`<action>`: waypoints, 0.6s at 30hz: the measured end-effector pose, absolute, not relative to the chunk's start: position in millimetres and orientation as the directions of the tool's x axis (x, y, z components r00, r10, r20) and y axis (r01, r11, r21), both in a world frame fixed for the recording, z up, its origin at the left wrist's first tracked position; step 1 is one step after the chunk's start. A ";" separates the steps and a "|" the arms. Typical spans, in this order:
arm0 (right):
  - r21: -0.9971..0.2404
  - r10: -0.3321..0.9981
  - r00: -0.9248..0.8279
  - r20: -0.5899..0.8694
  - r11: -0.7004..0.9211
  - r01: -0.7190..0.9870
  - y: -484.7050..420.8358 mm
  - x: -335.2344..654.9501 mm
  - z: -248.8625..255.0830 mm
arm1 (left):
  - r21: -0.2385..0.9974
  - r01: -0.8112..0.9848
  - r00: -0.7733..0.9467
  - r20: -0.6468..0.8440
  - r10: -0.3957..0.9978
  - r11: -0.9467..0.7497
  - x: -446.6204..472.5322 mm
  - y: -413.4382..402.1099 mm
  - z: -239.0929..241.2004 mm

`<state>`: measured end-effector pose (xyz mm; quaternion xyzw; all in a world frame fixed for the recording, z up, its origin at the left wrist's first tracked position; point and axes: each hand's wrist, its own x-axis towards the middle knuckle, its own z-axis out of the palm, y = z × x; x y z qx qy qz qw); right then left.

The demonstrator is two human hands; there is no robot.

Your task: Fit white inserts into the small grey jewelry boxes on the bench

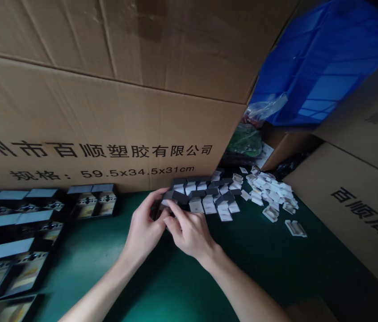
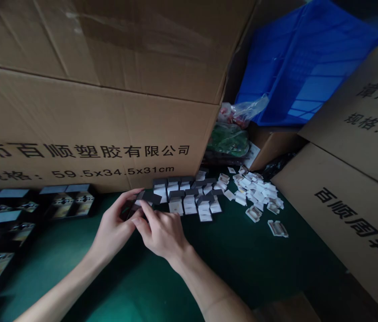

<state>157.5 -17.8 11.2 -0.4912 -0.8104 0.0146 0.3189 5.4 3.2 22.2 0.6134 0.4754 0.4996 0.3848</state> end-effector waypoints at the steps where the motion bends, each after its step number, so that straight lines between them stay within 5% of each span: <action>1: -0.335 0.804 -0.319 0.503 0.521 0.785 -17.7 157.6 11.5 | 0.946 0.198 0.051 0.250 0.967 -0.255 5.4 3.4 21.9; 18: -0.369 0.811 -0.311 0.495 0.520 0.771 -19.3 154.5 14.2 | 0.982 0.095 0.019 0.165 0.986 -0.166 5.8 6.0 25.2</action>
